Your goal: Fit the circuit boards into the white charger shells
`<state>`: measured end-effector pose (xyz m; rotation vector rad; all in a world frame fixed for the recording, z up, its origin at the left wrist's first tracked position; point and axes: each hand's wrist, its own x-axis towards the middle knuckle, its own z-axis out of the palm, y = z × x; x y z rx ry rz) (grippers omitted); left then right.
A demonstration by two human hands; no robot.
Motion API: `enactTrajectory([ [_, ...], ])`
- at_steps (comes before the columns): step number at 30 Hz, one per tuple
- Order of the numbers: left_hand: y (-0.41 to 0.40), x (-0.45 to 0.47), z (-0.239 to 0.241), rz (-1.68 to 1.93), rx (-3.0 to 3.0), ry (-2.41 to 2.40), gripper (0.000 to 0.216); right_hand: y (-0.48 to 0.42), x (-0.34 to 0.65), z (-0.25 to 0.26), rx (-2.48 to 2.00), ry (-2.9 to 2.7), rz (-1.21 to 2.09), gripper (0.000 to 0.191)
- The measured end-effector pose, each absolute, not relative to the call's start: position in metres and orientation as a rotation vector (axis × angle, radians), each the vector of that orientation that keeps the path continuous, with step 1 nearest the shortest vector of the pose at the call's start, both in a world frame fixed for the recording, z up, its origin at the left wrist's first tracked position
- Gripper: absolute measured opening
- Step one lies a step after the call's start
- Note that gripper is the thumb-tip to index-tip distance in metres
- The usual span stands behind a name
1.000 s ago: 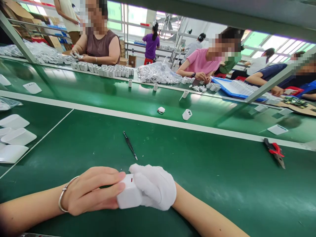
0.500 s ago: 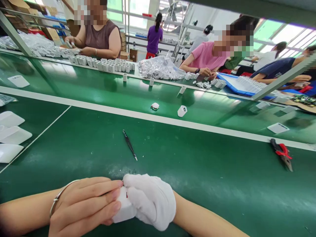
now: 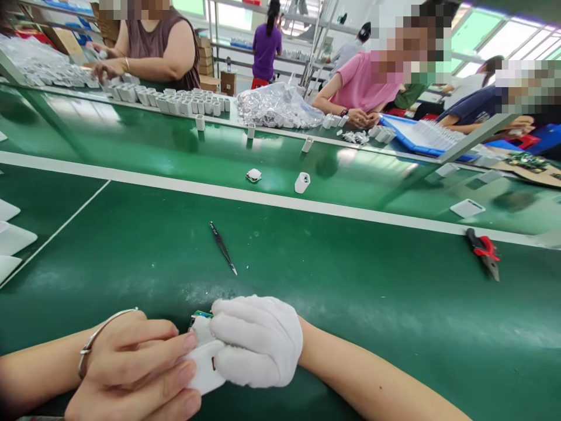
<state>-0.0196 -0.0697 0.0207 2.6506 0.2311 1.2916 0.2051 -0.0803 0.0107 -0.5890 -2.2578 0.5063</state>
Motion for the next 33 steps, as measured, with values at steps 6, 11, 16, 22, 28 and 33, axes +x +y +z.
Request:
enactTrajectory([
  [6,-0.060,-0.010,0.027,1.402,2.623,0.264,0.015,-0.083,0.204,0.000,-0.722,-2.139,0.531,0.020],
  [11,-0.056,0.001,0.007,1.148,1.762,0.989,0.030,-0.079,0.191,-0.019,-0.971,-1.857,0.424,0.056],
  [16,-0.049,0.005,0.001,0.864,1.241,0.987,0.039,-0.077,0.185,-0.024,-1.105,-1.705,0.512,0.045],
  [22,-0.048,0.006,0.000,0.790,1.186,0.920,0.060,-0.076,0.185,-0.022,-1.171,-1.657,0.482,0.035],
  [28,-0.049,0.009,0.002,0.746,1.248,0.959,0.048,-0.076,0.183,-0.020,-1.171,-1.693,0.388,0.035],
  [33,-0.049,0.009,0.002,0.761,1.267,0.947,0.049,-0.075,0.183,-0.020,-1.101,-1.694,0.341,0.049],
])
